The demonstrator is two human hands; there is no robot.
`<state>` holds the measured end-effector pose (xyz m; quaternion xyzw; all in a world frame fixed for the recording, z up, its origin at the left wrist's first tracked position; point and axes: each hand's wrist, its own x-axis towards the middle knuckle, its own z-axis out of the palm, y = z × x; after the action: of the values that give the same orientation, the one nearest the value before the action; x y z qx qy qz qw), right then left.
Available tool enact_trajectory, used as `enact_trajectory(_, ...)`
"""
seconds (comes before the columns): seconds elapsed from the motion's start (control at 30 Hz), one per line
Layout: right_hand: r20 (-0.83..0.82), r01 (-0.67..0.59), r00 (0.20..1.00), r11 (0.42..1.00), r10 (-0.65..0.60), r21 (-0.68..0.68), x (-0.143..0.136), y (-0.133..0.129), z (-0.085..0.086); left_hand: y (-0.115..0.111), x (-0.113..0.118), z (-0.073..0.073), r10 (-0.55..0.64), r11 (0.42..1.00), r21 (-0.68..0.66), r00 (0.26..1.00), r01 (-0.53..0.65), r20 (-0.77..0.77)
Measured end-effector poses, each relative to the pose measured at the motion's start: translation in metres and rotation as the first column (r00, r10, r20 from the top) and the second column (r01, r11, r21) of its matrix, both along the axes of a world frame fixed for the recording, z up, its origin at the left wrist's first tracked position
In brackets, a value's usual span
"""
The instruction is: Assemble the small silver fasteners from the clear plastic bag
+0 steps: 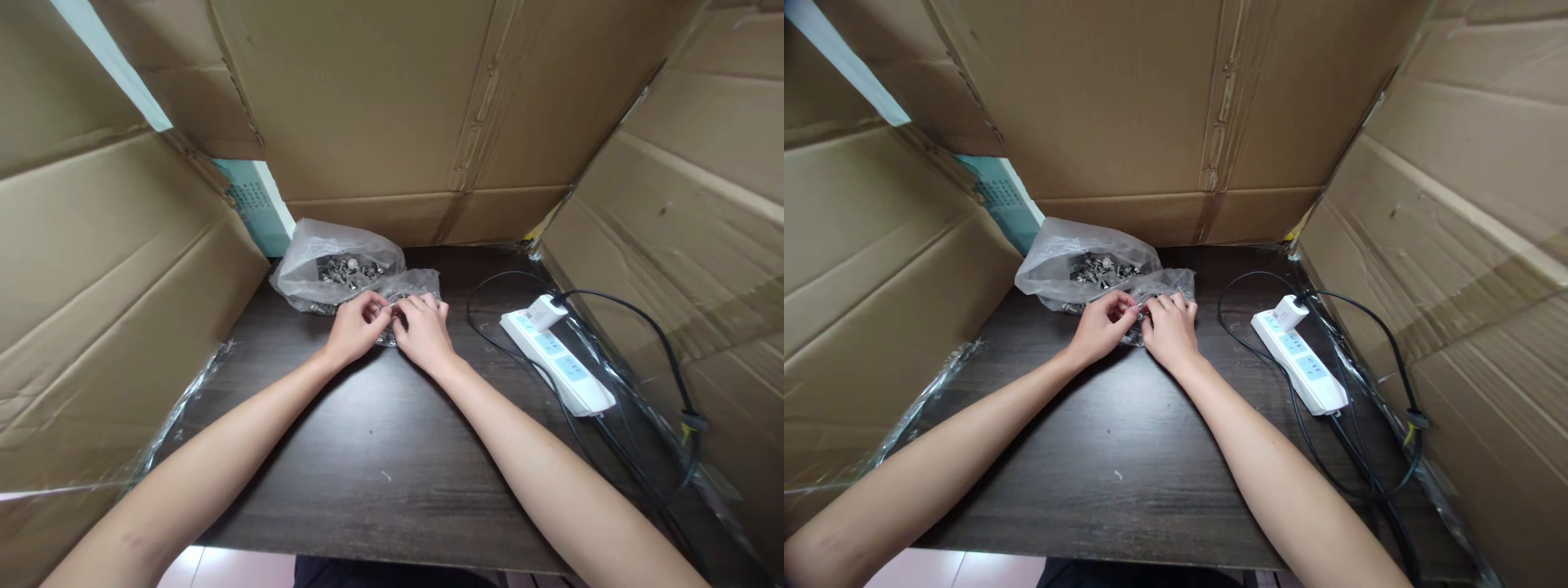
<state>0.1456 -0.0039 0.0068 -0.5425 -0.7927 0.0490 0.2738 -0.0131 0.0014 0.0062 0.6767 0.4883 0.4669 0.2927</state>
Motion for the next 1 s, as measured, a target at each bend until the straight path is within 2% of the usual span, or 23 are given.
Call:
enact_trajectory(0.37, -0.113, -0.055, 0.992, 0.998, 0.057, 0.016, 0.0007, 0.0017, -0.0031, -0.0028, 0.0, 0.0043, 0.023, 1.0, 0.009, 0.998, -0.023, -0.058)
enact_trajectory(0.53, -0.202, -0.061, 0.977, 0.995, 0.075, 0.073, 0.0016, 0.0033, -0.0052, -0.0029, -0.0001, 0.0051, 0.02, 1.0, -0.005, 0.997, -0.02, -0.068)
enact_trajectory(0.63, -0.304, -0.053, 0.948, 0.989, 0.094, 0.14, 0.0018, 0.0037, -0.0043, -0.0032, -0.0005, 0.0049, 0.015, 1.0, -0.009, 0.997, -0.015, -0.082)
enact_trajectory(0.8, -0.473, -0.083, 0.853, 0.952, 0.22, 0.294, 0.0, 0.0023, -0.001, -0.0026, -0.0011, 0.0026, 0.014, 1.0, -0.003, 0.995, -0.014, -0.094)
enact_trajectory(1.0, -0.493, -0.113, 0.824, 0.934, 0.279, 0.34, -0.0027, 0.0012, 0.0005, -0.0016, -0.0011, 0.002, -0.015, 1.0, 0.021, 0.996, 0.017, -0.088)
